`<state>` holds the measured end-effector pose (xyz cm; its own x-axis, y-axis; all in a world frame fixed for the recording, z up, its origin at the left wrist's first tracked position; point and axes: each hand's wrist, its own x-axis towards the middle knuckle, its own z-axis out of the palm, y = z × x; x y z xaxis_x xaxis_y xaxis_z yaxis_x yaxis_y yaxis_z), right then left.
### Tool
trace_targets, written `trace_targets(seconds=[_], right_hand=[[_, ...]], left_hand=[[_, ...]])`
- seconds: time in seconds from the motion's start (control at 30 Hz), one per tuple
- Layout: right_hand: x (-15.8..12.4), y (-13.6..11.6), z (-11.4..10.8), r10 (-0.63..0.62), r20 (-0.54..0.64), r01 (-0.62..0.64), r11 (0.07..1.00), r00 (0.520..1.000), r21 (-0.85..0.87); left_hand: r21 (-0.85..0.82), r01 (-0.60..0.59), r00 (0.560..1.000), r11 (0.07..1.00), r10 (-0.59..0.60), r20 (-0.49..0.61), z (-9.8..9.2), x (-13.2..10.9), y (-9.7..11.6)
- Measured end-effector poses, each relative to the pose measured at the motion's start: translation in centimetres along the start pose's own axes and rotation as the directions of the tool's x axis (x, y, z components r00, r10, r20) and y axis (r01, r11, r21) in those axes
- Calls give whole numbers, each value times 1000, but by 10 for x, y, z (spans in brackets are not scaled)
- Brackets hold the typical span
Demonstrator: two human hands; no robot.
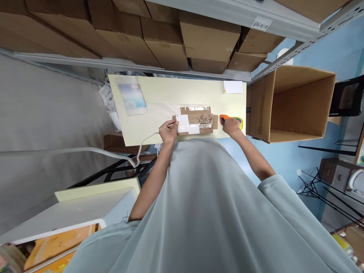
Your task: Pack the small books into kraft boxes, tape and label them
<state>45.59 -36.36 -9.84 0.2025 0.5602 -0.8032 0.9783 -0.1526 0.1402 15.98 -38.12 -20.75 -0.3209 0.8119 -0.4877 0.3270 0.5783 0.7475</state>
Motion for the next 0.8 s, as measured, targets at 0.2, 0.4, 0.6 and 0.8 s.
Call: trace_targets(seconds=[0.2, 0.4, 0.6, 0.8], right_hand=[[-28, 23, -6, 63, -228, -28, 988, 972, 152], [-45, 5, -76, -53, -415, 193, 933, 908, 304], [-35, -38, -201, -425, -742, 634, 773, 518, 0], [-22, -101, -330, -487, -758, 543, 813, 434, -211]], left_hand=[[119, -180, 983, 976, 183, -15, -4, -8, 35], [-13, -790, 602, 613, 780, 170, 13, -42, 149], [-38, -899, 439, 437, 894, -88, 9, -29, 264], [41, -864, 488, 501, 856, -173, -11, 40, 338]])
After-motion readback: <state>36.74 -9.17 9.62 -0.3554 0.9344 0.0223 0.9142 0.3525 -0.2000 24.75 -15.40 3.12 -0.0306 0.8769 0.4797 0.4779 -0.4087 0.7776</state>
